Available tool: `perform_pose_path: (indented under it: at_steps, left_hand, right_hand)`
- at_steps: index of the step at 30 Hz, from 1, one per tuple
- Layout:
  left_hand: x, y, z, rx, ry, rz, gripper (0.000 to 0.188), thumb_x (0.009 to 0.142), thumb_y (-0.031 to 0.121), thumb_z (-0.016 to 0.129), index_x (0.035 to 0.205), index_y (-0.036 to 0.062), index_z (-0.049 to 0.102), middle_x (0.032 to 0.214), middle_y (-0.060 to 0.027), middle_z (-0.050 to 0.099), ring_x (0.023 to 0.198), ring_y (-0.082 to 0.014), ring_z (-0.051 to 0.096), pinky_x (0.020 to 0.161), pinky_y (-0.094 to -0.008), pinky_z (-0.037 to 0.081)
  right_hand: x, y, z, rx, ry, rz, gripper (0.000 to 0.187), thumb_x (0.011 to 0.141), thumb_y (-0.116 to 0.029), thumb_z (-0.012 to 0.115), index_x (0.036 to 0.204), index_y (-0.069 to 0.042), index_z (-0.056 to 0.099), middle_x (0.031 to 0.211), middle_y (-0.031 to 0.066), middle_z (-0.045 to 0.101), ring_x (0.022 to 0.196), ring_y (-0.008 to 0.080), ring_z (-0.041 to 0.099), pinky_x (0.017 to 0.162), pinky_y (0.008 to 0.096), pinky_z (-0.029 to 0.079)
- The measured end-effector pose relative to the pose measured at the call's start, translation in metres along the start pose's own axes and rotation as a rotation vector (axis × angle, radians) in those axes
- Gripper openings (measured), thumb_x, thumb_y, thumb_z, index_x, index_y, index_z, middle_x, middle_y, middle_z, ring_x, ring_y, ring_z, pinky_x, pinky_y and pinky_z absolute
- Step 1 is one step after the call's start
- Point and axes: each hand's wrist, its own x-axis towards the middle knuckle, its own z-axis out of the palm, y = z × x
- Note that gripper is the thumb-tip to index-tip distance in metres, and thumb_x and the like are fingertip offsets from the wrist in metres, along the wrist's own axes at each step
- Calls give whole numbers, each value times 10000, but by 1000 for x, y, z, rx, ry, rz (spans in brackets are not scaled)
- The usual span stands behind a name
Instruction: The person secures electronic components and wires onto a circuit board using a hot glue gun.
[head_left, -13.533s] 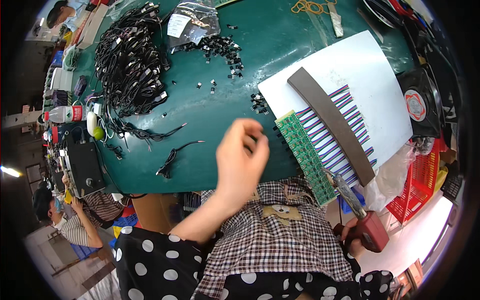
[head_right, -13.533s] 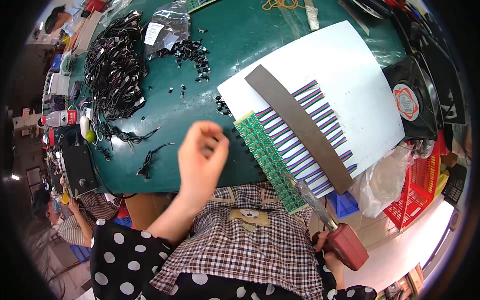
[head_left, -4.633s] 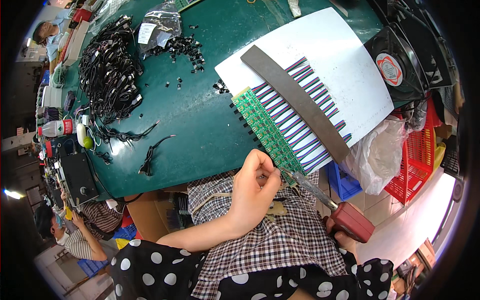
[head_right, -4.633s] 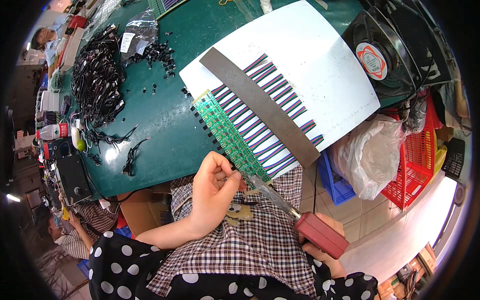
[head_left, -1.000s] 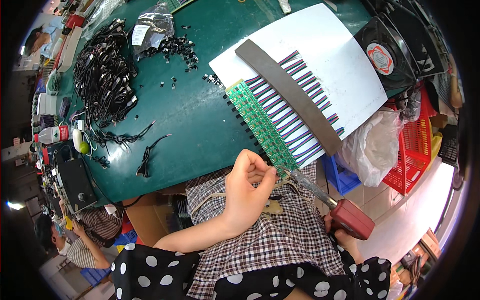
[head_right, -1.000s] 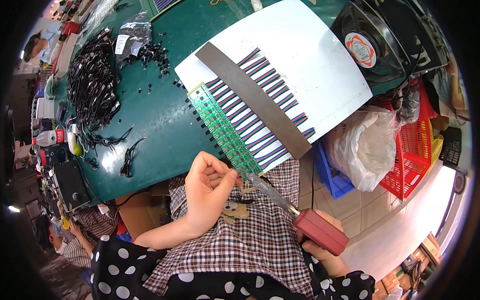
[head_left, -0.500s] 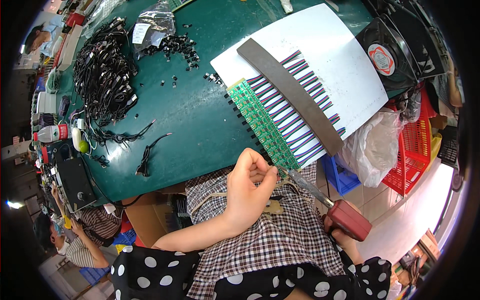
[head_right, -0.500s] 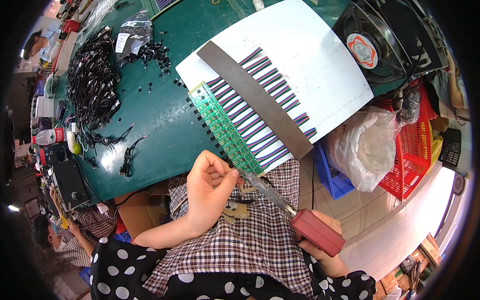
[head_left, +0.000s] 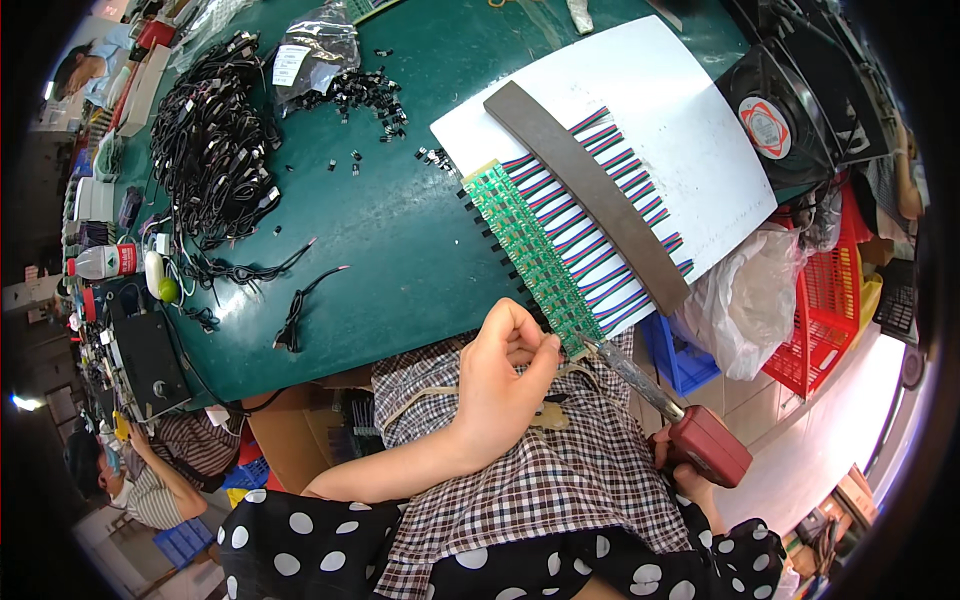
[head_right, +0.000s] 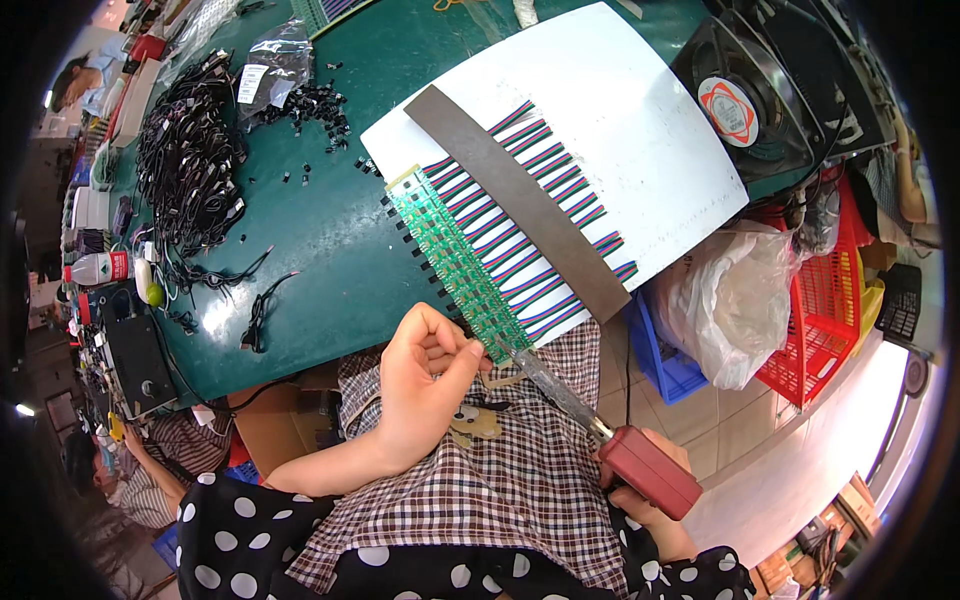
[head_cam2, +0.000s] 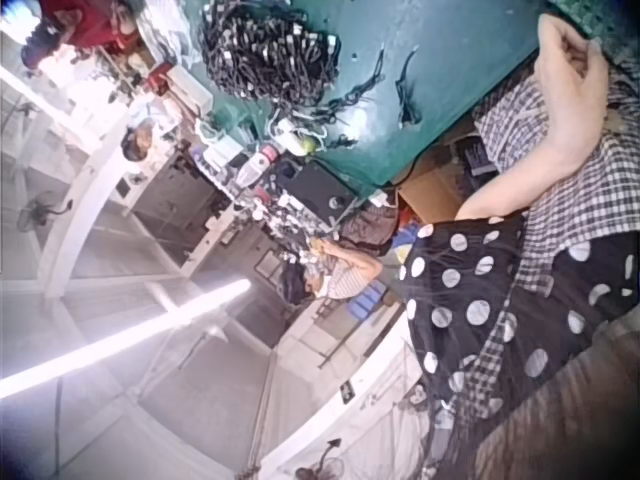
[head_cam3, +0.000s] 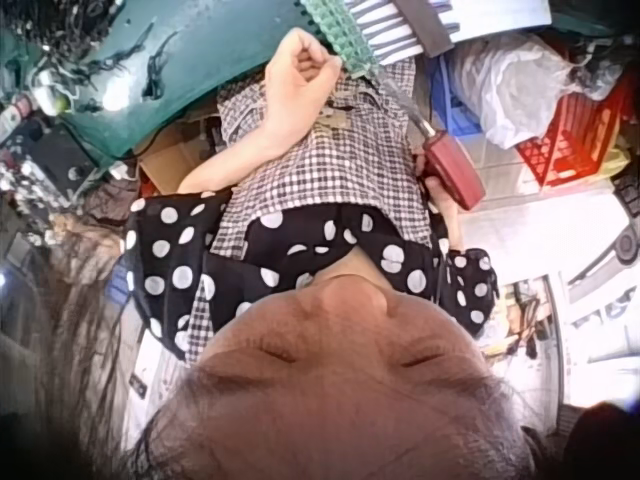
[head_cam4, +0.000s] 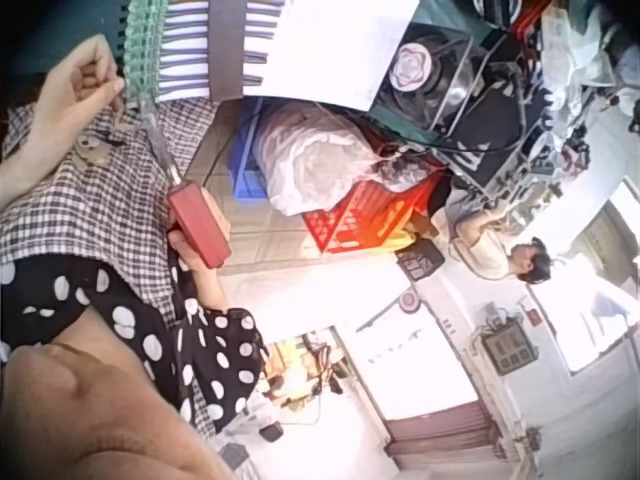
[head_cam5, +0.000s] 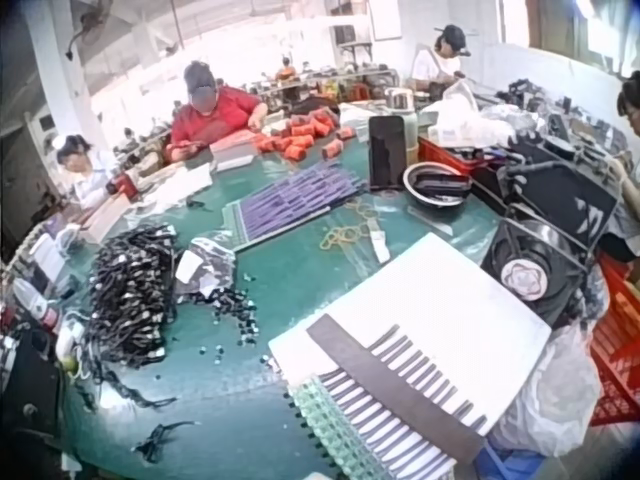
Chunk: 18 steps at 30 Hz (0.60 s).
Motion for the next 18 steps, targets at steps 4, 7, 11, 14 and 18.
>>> perform_pose_path:
  at_steps: [4,7,11,14,18]
  left_hand:
    - [-4,4,5,89,-16,37,192,852,-55,568,834,30,398,803,-40,539,778,-100,604,690,-230,505]
    - [10,20,-14,220,-20,63,134,850,-21,591,881,15,465,786,-30,559,752,-80,586,665,-217,484]
    - [65,28,-60,453,299,289,133,810,1,619,937,2,582,854,-32,595,687,-76,546,623,-225,456]
    - [106,32,-82,730,331,492,218,736,-8,650,948,13,600,801,-108,558,618,-214,556,605,-327,448]
    - [131,40,-94,833,249,474,116,745,16,643,857,5,613,798,-121,566,682,-258,567,642,-361,452]
  right_hand:
    - [-17,28,-22,154,-39,115,648,673,-467,785,966,69,569,707,87,614,553,149,567,520,259,429]
    - [-11,4,0,250,75,105,719,659,-476,797,1041,66,521,822,112,614,574,156,553,537,258,429]
    - [-15,20,-10,281,93,126,780,666,-474,794,1124,57,453,923,134,599,618,162,541,548,258,419]
    - [-12,15,-6,267,84,143,809,669,-474,793,1162,51,424,928,136,598,617,163,535,546,258,415]
    - [-14,17,-5,249,84,143,844,667,-476,793,1205,38,393,947,138,595,627,164,533,551,259,417]
